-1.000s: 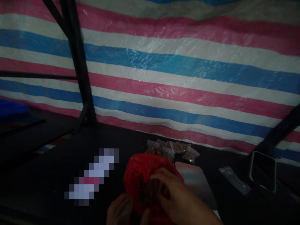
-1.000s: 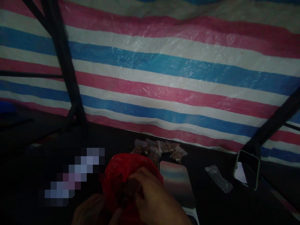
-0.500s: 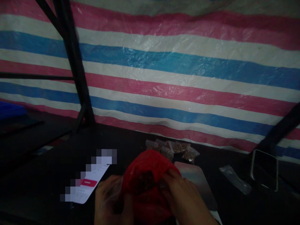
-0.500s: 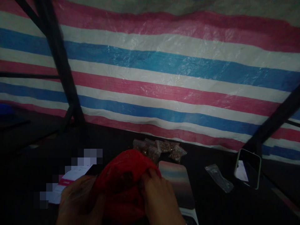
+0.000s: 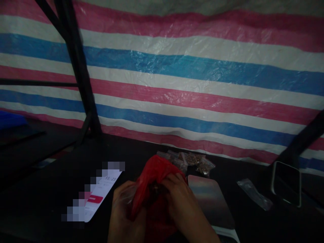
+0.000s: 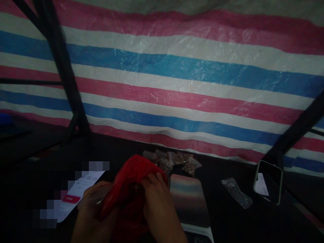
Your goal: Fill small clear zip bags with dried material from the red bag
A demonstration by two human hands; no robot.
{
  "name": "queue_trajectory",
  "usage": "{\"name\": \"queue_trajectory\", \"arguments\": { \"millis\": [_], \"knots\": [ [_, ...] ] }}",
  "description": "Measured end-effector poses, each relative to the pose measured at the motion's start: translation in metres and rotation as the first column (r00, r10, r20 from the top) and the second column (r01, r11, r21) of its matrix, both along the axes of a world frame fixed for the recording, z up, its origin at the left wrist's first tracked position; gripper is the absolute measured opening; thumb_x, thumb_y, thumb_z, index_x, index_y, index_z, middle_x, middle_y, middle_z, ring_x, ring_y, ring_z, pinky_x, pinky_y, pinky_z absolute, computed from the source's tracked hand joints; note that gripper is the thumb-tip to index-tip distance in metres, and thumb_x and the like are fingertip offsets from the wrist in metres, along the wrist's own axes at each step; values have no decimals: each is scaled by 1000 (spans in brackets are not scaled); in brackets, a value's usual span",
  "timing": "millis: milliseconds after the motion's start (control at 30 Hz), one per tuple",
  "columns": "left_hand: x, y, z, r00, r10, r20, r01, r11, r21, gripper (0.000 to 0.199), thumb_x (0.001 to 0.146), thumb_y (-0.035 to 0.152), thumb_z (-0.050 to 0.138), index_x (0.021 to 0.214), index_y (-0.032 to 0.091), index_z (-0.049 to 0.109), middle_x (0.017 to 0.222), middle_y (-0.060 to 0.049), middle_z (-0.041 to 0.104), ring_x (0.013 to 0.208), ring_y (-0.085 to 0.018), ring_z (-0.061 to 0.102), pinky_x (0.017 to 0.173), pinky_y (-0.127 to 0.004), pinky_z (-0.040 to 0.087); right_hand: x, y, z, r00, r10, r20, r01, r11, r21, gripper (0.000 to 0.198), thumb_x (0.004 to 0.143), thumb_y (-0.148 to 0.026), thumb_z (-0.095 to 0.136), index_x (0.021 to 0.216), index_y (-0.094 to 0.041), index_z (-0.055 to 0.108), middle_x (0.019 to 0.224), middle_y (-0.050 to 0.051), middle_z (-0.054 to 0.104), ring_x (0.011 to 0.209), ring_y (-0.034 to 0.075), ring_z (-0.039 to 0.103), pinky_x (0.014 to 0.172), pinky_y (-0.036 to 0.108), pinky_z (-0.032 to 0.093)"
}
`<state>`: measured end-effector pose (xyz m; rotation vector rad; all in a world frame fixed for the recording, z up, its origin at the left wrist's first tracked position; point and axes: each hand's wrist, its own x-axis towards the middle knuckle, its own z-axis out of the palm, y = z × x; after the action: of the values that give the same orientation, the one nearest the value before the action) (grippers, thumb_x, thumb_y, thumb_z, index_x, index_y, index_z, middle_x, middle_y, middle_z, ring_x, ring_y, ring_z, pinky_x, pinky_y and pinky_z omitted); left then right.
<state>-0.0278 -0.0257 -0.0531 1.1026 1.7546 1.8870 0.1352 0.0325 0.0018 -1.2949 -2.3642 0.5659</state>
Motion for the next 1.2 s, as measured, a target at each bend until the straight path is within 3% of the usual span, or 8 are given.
{"name": "queue_trajectory", "arguments": {
  "millis": [100, 233, 333, 467, 667, 900, 1133, 1200],
  "knots": [
    [-7, -1, -8, 994, -70, -80, 67, 997, -50, 41, 76, 28, 67, 116, 22, 65, 118, -8, 71, 110, -30, 71, 91, -44, 65, -4, 3, -7, 1000, 7, -13, -7, 1000, -19, 62, 77, 9, 48, 124, -20, 76, 135, 7, 72, 132, 30, 58, 117, 46, 43],
    [-10, 0, -15, 996, -86, -34, 83, 993, -80, 40, 78, 31, 67, 117, 22, 65, 125, -9, 67, 118, -32, 67, 99, -47, 61, -8, 4, -15, 998, 33, -58, -34, 999, -26, 62, 77, 9, 47, 122, -22, 77, 133, 7, 72, 131, 29, 59, 115, 45, 43],
    [-9, 4, -8, 995, -73, 64, 79, 993, -90, 40, 76, 35, 68, 114, 22, 66, 126, -10, 66, 119, -33, 65, 101, -50, 57, -10, 6, -17, 988, 58, -142, -67, 996, -62, 59, 76, 9, 50, 116, -23, 80, 130, 6, 74, 127, 26, 62, 113, 40, 44],
    [-9, 10, 7, 980, -57, 191, 74, 994, -86, 45, 68, 39, 70, 108, 20, 68, 120, -11, 67, 114, -35, 63, 102, -52, 53, -8, 11, -17, 967, -31, -252, -8, 988, -155, 48, 73, 5, 58, 106, -20, 82, 118, 8, 77, 116, 25, 68, 103, 36, 48],
    [-5, 13, 17, 966, 9, 260, 15, 996, -91, 47, 60, 40, 72, 102, 20, 68, 115, -11, 68, 112, -36, 63, 98, -53, 52, -4, 5, -17, 932, -19, -361, -67, 972, -225, 49, 71, 3, 57, 107, -23, 78, 110, 3, 79, 105, 20, 72, 90, 29, 49],
    [4, 17, 26, 923, 0, 385, 15, 999, -35, 53, 58, 37, 71, 108, 23, 64, 114, -7, 67, 109, -33, 66, 97, -49, 54, -3, -5, -5, 940, 58, -335, -153, 952, -264, 48, 72, -1, 56, 106, -26, 78, 105, 0, 80, 100, 18, 72, 88, 26, 49],
    [7, 21, 36, 892, -57, 448, 85, 995, -43, 50, 66, 34, 71, 114, 25, 61, 114, -3, 67, 104, -26, 68, 89, -41, 57, -3, -10, -3, 964, 49, -260, -97, 979, -177, 53, 72, 2, 53, 108, -27, 78, 111, 1, 79, 108, 22, 71, 96, 33, 50],
    [3, 22, 36, 913, -64, 403, 83, 996, -31, 52, 65, 32, 73, 115, 26, 60, 117, -4, 66, 108, -27, 67, 92, -43, 57, -5, -8, -7, 949, 11, -314, -90, 967, -237, 51, 73, 1, 54, 110, -27, 77, 108, 1, 79, 102, 22, 72, 90, 32, 52]
  ]
}}
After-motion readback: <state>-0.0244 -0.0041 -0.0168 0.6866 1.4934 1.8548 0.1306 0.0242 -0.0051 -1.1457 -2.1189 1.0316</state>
